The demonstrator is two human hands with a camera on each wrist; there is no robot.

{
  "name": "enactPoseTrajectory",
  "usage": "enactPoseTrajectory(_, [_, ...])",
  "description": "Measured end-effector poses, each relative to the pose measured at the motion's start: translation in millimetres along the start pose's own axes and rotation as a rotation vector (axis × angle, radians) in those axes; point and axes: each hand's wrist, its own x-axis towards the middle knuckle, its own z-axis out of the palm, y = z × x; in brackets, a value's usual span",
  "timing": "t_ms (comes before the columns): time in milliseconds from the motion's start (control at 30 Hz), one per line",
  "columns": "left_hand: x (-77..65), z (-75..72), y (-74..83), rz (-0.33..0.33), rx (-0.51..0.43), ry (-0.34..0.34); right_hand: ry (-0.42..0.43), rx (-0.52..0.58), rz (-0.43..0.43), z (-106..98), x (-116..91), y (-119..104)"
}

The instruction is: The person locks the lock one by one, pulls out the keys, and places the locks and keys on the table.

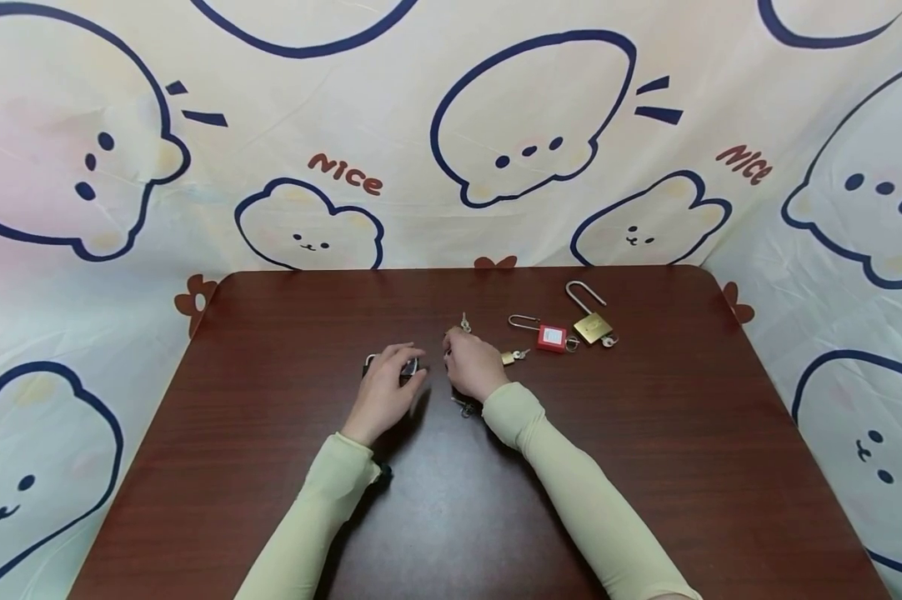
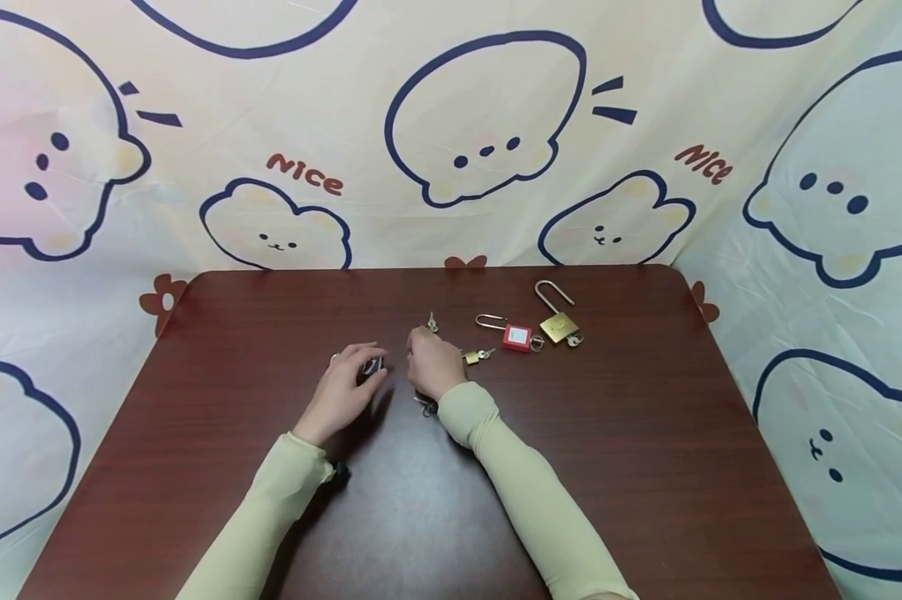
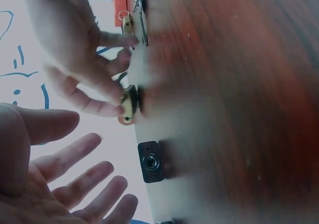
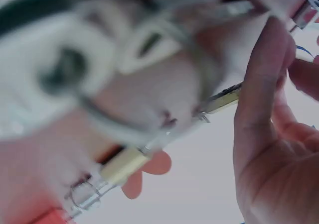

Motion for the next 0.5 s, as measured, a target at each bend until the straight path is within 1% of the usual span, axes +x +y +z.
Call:
enactPoseTrajectory(167, [1.4, 1.3, 1.1, 0.013, -0.006, -0.010, 0.060, 0.075, -0.009, -12, 1, -1])
enactPoseTrajectory(400, [1.9, 3.4, 0.9, 0.044, -0.014, 0.017, 0.145, 0.273, 0.068, -38, -1, -3])
enactPoseTrajectory(500, [1.9, 3.9, 1.2, 0.054, -0.010, 0.022, 0.160, 0.337, 0.082, -50, -6, -6])
